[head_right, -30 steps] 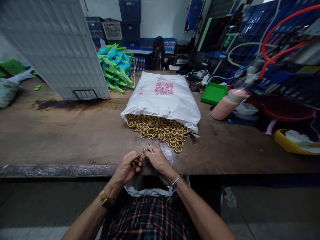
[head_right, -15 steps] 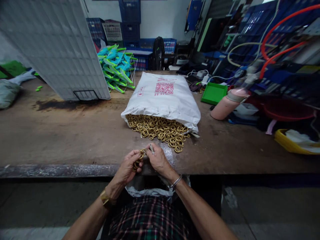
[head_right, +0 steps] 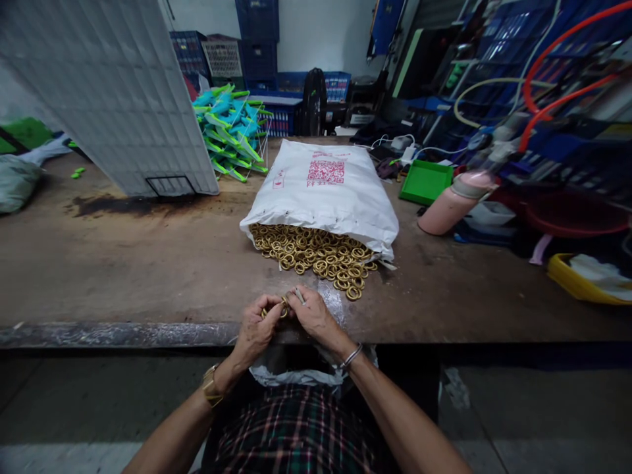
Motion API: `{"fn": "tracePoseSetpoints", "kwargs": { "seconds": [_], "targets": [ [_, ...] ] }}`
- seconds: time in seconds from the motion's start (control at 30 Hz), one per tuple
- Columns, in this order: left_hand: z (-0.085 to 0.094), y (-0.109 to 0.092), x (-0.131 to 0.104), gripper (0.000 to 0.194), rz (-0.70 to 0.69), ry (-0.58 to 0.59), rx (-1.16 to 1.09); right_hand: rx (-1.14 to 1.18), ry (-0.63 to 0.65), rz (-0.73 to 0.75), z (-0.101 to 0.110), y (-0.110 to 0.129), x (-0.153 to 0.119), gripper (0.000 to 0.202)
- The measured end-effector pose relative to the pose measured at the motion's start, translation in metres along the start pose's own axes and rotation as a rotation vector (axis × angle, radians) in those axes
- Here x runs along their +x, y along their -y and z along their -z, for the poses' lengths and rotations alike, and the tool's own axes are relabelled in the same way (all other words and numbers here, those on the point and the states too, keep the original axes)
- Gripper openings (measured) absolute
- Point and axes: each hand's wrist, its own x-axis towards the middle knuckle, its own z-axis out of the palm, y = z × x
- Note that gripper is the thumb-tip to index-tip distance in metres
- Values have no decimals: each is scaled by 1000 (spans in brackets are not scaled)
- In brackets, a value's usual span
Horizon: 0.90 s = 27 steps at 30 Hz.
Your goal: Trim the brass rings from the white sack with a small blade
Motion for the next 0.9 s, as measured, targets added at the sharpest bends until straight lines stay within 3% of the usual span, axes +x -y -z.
{"fn": "tracePoseSetpoints", "kwargs": {
  "seconds": [0.13, 0.23, 0.33, 0.57, 0.8, 0.9],
  "targets": [
    [1, -2, 0, 19, 163, 40, -78, 70, 24, -35, -1, -5, 0, 25],
    [3, 0, 0, 26, 322, 127, -215, 101, 4, -51, -4, -11, 1, 24],
    [4, 2, -1, 28, 384, 216, -333, 136, 0, -76, -7, -14, 1, 24],
    [1, 0, -2, 27, 346, 193, -284, 27, -14, 6, -6, -5, 0, 28],
    [3, 6, -4, 33, 330, 233, -356, 118, -24, -34, -5, -4, 1, 22],
    [3, 8, -4, 34, 319, 228, -388, 16, -72, -39, -3, -9, 2, 22]
  ]
}}
